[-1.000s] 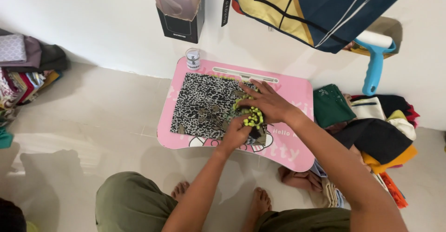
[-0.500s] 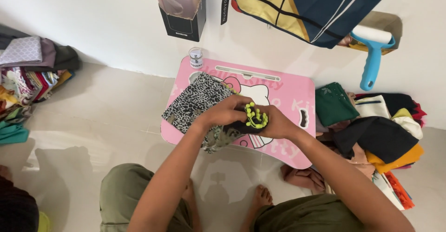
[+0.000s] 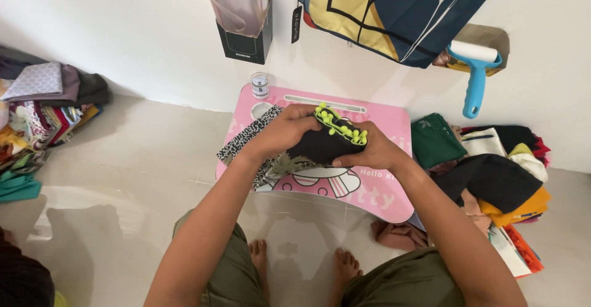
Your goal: The person uses a lint roller to clean a patterned fabric and a black cloth, then folds the black cloth and places it inside a clear plastic bag.
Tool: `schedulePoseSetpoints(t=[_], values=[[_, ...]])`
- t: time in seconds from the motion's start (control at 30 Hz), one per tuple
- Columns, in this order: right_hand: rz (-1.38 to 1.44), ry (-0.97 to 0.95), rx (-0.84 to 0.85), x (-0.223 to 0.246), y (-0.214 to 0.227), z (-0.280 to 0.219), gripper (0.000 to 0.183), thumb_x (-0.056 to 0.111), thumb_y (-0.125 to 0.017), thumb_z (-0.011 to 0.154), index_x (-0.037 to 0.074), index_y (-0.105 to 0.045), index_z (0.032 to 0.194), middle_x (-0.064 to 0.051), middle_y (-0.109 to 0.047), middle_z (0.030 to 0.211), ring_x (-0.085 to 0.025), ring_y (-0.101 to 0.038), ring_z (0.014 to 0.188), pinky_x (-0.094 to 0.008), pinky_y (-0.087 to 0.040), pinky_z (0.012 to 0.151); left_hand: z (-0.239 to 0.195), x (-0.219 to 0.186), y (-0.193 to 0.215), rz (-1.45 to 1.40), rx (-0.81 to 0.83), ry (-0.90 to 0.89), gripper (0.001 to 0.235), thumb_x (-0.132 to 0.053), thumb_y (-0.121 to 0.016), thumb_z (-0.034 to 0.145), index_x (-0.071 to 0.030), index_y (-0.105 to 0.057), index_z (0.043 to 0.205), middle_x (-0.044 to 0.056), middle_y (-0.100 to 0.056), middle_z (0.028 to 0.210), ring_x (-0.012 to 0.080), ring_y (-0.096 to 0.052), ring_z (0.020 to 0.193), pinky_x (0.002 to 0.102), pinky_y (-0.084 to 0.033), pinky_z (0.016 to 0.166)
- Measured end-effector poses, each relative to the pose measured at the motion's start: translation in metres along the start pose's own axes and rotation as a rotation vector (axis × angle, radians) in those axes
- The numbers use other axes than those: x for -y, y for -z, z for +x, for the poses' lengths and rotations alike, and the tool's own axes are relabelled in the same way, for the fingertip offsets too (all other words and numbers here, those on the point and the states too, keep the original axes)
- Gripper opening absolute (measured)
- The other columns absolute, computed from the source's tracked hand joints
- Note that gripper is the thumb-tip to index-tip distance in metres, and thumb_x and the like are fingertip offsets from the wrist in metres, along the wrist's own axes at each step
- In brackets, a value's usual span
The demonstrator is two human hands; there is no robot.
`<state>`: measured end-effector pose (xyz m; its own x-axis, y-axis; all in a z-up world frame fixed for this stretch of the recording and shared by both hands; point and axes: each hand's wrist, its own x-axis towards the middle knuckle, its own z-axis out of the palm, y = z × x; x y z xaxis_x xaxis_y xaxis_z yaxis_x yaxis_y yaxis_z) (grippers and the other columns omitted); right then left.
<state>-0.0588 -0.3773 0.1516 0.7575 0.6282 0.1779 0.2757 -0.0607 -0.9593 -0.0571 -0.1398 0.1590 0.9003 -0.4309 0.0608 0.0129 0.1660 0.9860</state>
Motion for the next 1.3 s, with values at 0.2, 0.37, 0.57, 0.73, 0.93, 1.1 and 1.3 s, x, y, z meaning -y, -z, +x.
schedulePoseSetpoints(t=[0.2, 0.37, 0.57, 0.73, 0.93, 1.1, 1.3], values=[[-0.322, -0.259, 0.122, -0.025, 0.054, -0.009, 0.029, 0.014, -0.099, 0.057, 0.006, -0.076, 0.072, 0.002, -0.063, 0.056, -0.011, -0.053, 0.052, -0.023, -0.042, 0.047, -0.013, 0.002, 0.028, -0.073, -0.075, 0.028, 0.024, -0.002, -0.06, 0.089, 0.001, -0.079, 0.104, 0.013, -0.074, 0.079, 0.0162, -0.065, 0.071, 0.034, -0.057, 0.075], [-0.422, -0.454, 0.159, 0.017, 0.039, -0.019, 0.033, 0.014, -0.096, 0.059, 0.003, -0.065, 0.061, -0.002, -0.057, 0.048, -0.014, -0.05, 0.046, -0.027, -0.037, 0.047, -0.024, -0.01, 0.05, -0.074, -0.186, 0.105, 0.023, -0.002, -0.064, 0.086, 0.003, -0.078, 0.104, 0.012, -0.07, 0.076, 0.0139, -0.063, 0.067, 0.028, -0.054, 0.067], [-0.318, -0.326, 0.022, 0.052, 0.049, -0.02, 0.021, 0.002, -0.09, 0.066, 0.005, -0.077, 0.083, 0.002, -0.063, 0.06, -0.011, -0.054, 0.056, -0.023, -0.042, 0.053, -0.016, -0.042, 0.046, -0.072, -0.264, 0.163, 0.021, -0.002, -0.069, 0.083, 0.003, -0.077, 0.102, 0.009, -0.062, 0.068, 0.0124, -0.058, 0.053, 0.024, -0.05, 0.054], [-0.29, -0.191, -0.271, 0.022, 0.077, -0.002, 0.033, 0.004, -0.091, 0.067, 0.008, -0.073, 0.095, 0.004, -0.063, 0.071, -0.009, -0.057, 0.064, -0.02, -0.042, 0.059, 0.032, -0.024, 0.081, 0.003, -0.392, 0.145, 0.019, -0.006, -0.069, 0.086, 0.0, -0.076, 0.101, 0.009, -0.062, 0.072, 0.0141, -0.063, 0.059, 0.027, -0.051, 0.056], [-0.555, 0.03, -0.495, 0.043, 0.105, 0.056, 0.033, 0.003, -0.088, 0.088, 0.01, -0.063, 0.108, -0.005, -0.065, 0.11, -0.017, -0.063, 0.103, -0.03, -0.054, 0.091, 0.095, -0.075, 0.102, 0.142, -0.446, -0.027, 0.021, -0.007, -0.058, 0.089, 0.002, -0.076, 0.096, 0.02, -0.071, 0.128, 0.0282, -0.071, 0.116, 0.032, -0.063, 0.104], [-0.716, 0.689, -0.496, 0.079, 0.122, 0.053, 0.037, -0.013, -0.091, 0.105, -0.006, -0.059, 0.121, -0.018, -0.063, 0.113, -0.027, -0.059, 0.1, -0.04, -0.047, 0.084, 0.062, -0.135, 0.074, 0.244, -0.495, -0.338, 0.039, -0.006, -0.067, 0.083, -0.021, -0.034, 0.068, -0.008, -0.033, 0.071, 0.0069, -0.027, 0.067, 0.03, -0.022, 0.059], [-0.804, 0.232, -0.494, 0.089, 0.054, -0.04, 0.039, 0.007, -0.074, 0.082, 0.008, -0.063, 0.12, -0.009, -0.068, 0.121, -0.023, -0.067, 0.112, -0.036, -0.051, 0.1, -0.035, -0.099, 0.052, 0.287, -0.06, -0.166, 0.024, -0.016, -0.06, 0.097, -0.003, -0.074, 0.113, 0.004, -0.076, 0.103, 0.0118, -0.07, 0.093, 0.027, -0.059, 0.087]])
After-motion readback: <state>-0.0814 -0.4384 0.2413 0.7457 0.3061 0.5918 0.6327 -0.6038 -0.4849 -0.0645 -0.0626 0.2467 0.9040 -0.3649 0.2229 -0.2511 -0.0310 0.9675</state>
